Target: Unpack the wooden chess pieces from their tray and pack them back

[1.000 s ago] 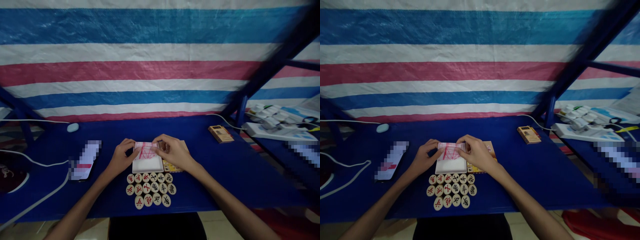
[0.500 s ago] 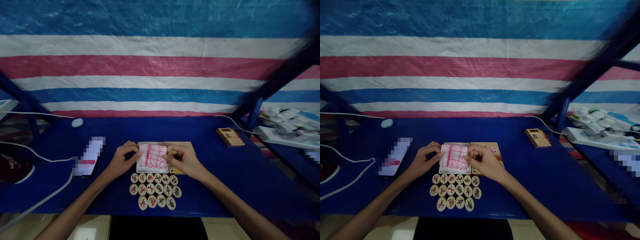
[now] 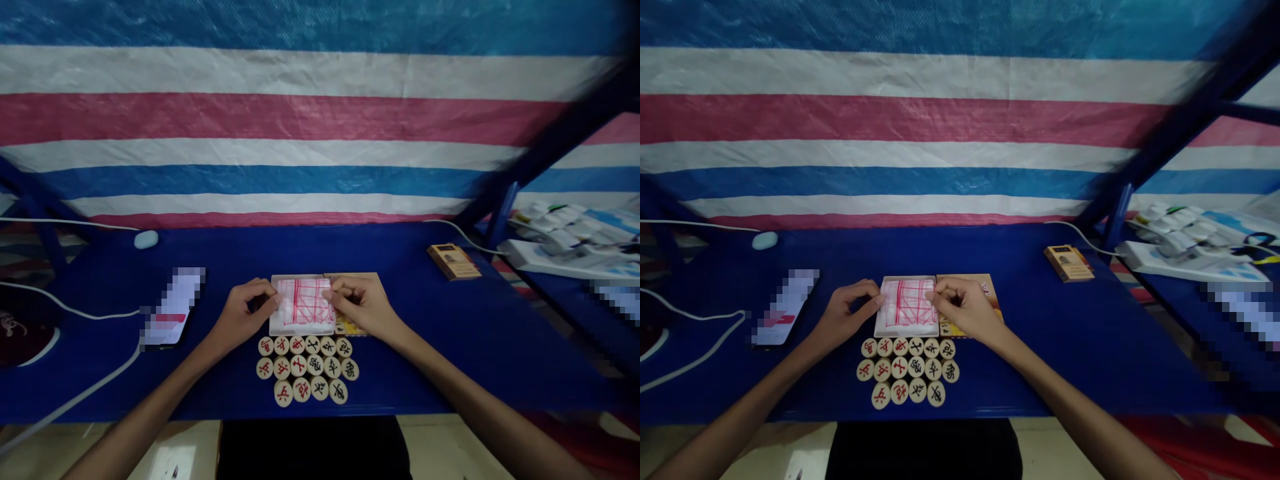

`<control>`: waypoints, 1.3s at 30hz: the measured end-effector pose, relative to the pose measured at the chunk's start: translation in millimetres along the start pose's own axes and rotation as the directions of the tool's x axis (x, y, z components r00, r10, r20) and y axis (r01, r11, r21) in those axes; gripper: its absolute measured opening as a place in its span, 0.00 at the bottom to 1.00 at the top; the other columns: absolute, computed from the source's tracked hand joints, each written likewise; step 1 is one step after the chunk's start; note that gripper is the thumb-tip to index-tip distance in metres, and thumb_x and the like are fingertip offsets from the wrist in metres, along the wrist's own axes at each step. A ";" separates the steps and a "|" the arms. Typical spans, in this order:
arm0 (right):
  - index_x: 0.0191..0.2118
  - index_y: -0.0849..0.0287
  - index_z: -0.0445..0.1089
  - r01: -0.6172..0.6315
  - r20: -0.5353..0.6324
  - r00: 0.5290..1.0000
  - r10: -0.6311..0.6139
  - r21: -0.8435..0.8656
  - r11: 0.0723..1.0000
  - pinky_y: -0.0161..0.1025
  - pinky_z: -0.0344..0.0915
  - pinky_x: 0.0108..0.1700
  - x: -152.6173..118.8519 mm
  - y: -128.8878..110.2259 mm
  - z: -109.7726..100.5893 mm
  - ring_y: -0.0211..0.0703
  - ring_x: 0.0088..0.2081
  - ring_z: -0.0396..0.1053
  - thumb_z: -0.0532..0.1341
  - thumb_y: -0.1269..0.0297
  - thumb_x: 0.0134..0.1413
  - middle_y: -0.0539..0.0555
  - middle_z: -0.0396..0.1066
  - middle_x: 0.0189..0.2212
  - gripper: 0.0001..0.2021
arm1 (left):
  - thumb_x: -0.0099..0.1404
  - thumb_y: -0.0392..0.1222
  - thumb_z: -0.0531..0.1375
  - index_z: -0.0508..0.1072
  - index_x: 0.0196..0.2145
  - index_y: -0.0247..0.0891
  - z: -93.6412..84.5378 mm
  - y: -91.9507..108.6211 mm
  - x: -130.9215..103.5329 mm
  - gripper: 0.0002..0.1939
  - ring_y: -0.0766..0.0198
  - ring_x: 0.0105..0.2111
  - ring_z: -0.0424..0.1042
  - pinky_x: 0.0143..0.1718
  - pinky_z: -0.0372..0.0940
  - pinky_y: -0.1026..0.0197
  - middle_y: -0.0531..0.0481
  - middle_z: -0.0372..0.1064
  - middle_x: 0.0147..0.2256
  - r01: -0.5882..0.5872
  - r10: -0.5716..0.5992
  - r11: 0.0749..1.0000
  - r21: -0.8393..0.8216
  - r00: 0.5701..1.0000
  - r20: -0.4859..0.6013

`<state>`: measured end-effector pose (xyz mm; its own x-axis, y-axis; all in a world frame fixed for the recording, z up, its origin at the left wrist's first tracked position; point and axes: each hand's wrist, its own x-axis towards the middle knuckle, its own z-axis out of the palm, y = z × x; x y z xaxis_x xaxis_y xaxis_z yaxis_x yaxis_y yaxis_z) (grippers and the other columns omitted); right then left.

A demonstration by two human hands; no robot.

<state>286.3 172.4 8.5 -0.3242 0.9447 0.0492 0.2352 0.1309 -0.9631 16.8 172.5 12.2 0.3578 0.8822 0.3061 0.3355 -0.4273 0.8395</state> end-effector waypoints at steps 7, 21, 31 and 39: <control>0.30 0.57 0.69 0.033 -0.028 0.999 -0.034 -0.023 0.999 0.34 0.50 0.24 -1.8 -1.1 1.6 0.31 0.21 0.51 0.65 0.50 0.59 0.42 0.56 0.18 0.16 | 0.70 0.46 0.61 0.74 0.30 0.37 2.3 2.0 -0.9 0.13 0.69 0.23 0.63 0.26 0.59 0.65 0.56 0.65 0.22 0.054 -0.056 0.997 -0.047 0.998 -0.032; 0.41 0.53 0.79 0.136 -0.117 0.983 -0.144 -0.076 0.988 0.37 0.57 0.27 -6.8 -4.6 1.0 0.36 0.27 0.63 0.65 0.54 0.60 0.51 0.75 0.32 0.10 | 0.71 0.47 0.60 0.79 0.44 0.39 0.0 14.7 -0.5 0.12 0.68 0.26 0.68 0.29 0.65 0.65 0.51 0.73 0.29 0.134 -0.153 0.957 -0.258 0.987 -0.056; 0.63 0.50 0.61 0.103 -0.121 0.989 -0.089 0.115 0.988 0.38 0.59 0.29 -1.9 -4.6 8.5 0.36 0.27 0.61 0.69 0.55 0.55 0.47 0.71 0.29 0.32 | 0.66 0.44 0.66 0.59 0.66 0.43 16.3 9.6 1.1 0.34 0.69 0.27 0.68 0.29 0.67 0.66 0.51 0.75 0.33 0.245 -0.269 0.854 -0.460 0.963 0.014; 0.49 0.54 0.74 -0.016 -0.078 0.997 0.026 0.127 0.992 0.39 0.65 0.32 1.3 -6.7 6.6 0.39 0.29 0.68 0.70 0.52 0.52 0.49 0.73 0.29 0.20 | 0.65 0.44 0.67 0.62 0.65 0.43 12.3 11.0 2.8 0.33 0.70 0.27 0.67 0.31 0.66 0.67 0.52 0.74 0.34 0.315 -0.338 0.768 -0.557 0.939 0.065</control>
<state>278.3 170.8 13.3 -0.2454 0.9684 0.0446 0.1226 0.0766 -0.9895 32.3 167.9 16.8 0.2791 0.9599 -0.0259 -0.1148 0.0601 0.9916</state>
